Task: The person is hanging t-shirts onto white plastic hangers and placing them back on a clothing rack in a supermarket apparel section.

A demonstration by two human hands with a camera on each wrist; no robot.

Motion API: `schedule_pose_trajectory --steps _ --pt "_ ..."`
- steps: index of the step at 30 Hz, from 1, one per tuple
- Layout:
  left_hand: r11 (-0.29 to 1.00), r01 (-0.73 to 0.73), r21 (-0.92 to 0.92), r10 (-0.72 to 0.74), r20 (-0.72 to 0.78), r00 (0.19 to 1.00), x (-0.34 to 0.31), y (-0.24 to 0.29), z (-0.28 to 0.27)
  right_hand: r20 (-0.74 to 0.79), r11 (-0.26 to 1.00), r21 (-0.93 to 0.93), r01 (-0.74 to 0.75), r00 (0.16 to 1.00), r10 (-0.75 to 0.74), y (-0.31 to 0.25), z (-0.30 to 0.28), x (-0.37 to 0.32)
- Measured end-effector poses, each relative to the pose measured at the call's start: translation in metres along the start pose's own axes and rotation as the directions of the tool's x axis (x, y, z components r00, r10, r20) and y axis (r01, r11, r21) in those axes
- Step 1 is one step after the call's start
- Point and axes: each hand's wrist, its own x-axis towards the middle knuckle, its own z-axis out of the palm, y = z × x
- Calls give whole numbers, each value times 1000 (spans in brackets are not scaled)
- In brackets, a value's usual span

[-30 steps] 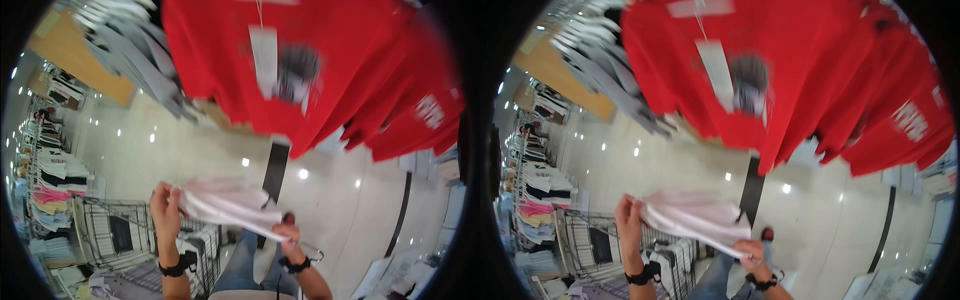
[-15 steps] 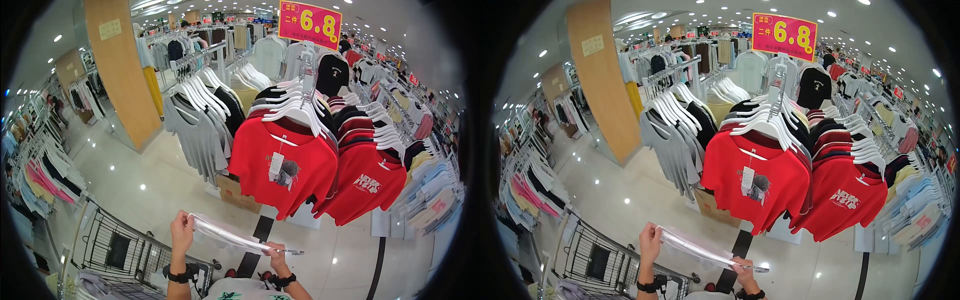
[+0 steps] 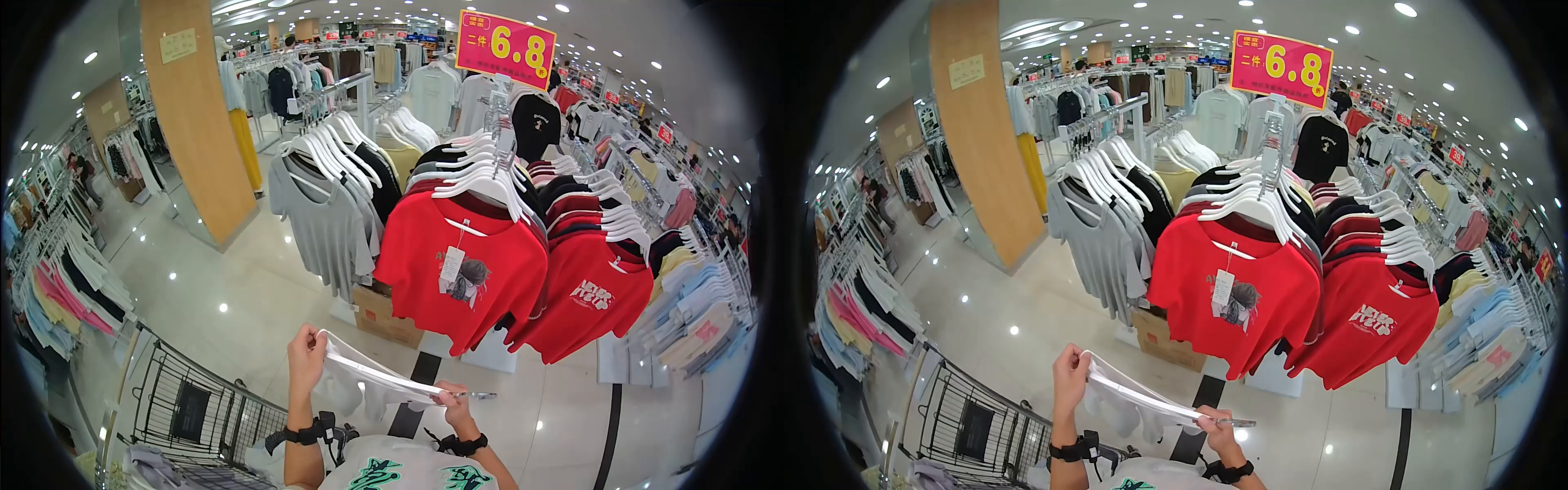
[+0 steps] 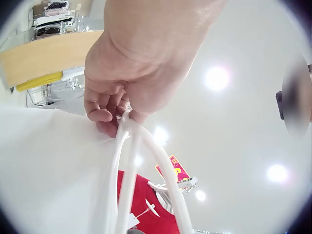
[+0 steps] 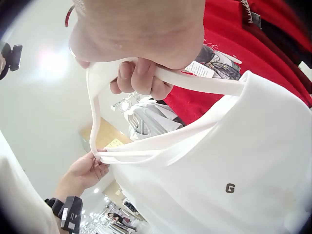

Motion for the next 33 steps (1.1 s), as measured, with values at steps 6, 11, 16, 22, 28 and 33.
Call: schedule_pose_trajectory --steps 6,11,16,22,28,33 --pt "999 22 37 -23 43 999 0 -2 -13 -70 989 128 -74 994 83 9 -2 -3" --pt "999 43 33 -47 132 990 0 5 -15 14 996 -80 -31 999 32 13 3 0" --pt "962 -98 254 40 224 974 -1 -4 -29 103 958 -287 -1 994 32 9 20 -9" --pt "974 -114 196 23 415 910 -19 -11 -33 69 901 -392 -184 971 229 12 58 -18" --pt "971 -171 167 52 548 835 -8 30 -13 59 793 -537 -287 925 374 -20 73 28" --pt "871 -486 66 379 538 753 -2 17 -13 -118 961 -186 -203 976 183 24 49 10"
